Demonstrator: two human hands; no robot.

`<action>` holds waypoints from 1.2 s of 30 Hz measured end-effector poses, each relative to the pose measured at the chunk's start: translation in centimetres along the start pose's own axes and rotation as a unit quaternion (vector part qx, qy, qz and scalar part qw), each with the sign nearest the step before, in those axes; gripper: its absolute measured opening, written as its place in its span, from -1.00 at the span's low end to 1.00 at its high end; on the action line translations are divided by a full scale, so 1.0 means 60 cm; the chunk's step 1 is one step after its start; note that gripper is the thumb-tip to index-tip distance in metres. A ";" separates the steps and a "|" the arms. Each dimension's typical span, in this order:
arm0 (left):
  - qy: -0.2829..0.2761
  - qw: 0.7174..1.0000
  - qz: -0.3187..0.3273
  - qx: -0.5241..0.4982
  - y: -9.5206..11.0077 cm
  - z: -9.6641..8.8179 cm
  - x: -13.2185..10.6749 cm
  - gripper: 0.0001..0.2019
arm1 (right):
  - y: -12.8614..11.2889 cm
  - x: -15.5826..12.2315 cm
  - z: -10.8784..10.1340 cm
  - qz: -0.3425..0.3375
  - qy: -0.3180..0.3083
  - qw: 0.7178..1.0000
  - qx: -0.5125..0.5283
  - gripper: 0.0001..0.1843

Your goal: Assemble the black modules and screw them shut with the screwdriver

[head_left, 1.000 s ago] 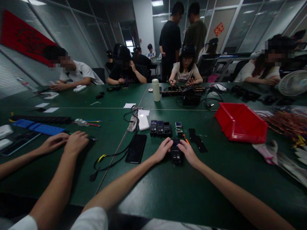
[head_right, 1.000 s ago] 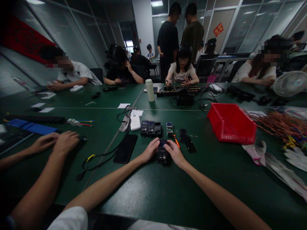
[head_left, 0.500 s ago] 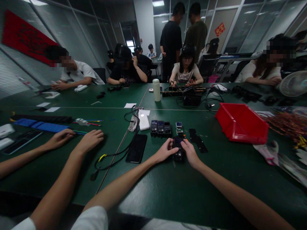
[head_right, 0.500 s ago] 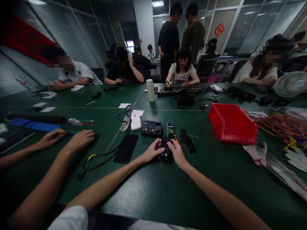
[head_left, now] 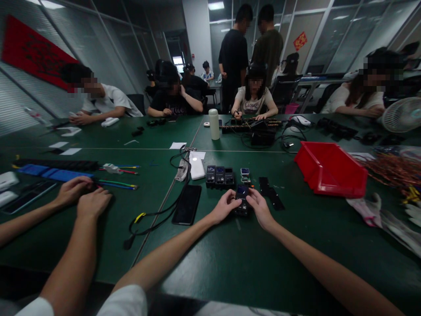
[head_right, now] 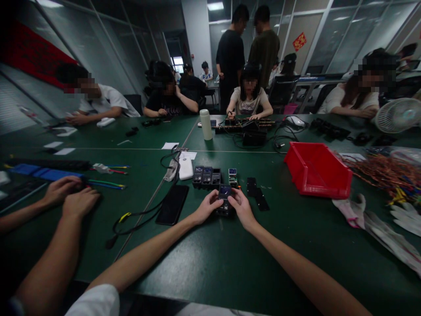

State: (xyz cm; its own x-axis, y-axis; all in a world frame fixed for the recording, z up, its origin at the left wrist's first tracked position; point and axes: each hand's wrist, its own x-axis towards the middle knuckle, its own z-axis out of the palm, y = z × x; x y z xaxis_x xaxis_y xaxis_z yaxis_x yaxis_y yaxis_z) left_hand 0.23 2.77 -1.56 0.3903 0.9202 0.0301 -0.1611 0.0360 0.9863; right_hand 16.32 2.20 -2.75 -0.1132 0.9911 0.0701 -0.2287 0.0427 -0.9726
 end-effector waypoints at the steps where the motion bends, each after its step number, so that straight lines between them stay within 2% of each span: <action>1: 0.012 1.000 0.004 -0.001 -0.001 0.000 0.001 -0.66 | 0.000 0.000 0.001 -0.001 -0.006 1.000 -0.002 -0.52; 5: 0.051 0.999 0.008 0.005 -0.003 0.002 0.005 -0.64 | 0.002 0.002 0.003 0.000 -0.020 1.000 -0.014 -0.49; 8: 0.058 0.998 0.023 0.015 -0.002 0.004 0.005 -0.65 | 0.003 0.002 0.002 -0.005 -0.020 1.000 -0.019 -0.49; 13: 0.047 0.998 0.039 0.017 -0.002 0.003 0.005 -0.70 | 0.000 0.000 0.001 -0.012 -0.014 1.000 -0.020 -0.52; 20: 0.038 0.999 0.013 0.016 0.001 0.001 0.003 -0.69 | -0.002 -0.001 0.001 -0.017 -0.010 1.000 -0.013 -0.53; 36: 0.032 0.999 0.018 0.001 -0.004 0.002 0.004 -0.69 | 0.006 0.003 -0.002 -0.017 -0.010 1.000 0.004 -0.55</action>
State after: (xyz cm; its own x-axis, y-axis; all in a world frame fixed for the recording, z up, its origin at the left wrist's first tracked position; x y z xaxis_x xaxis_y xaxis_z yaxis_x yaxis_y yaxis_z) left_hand 0.44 2.92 -1.77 0.3249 0.9442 0.0543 -0.1712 0.0022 0.9852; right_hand 16.30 2.41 -3.12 -0.1252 0.9863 0.1072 -0.2411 0.0745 -0.9676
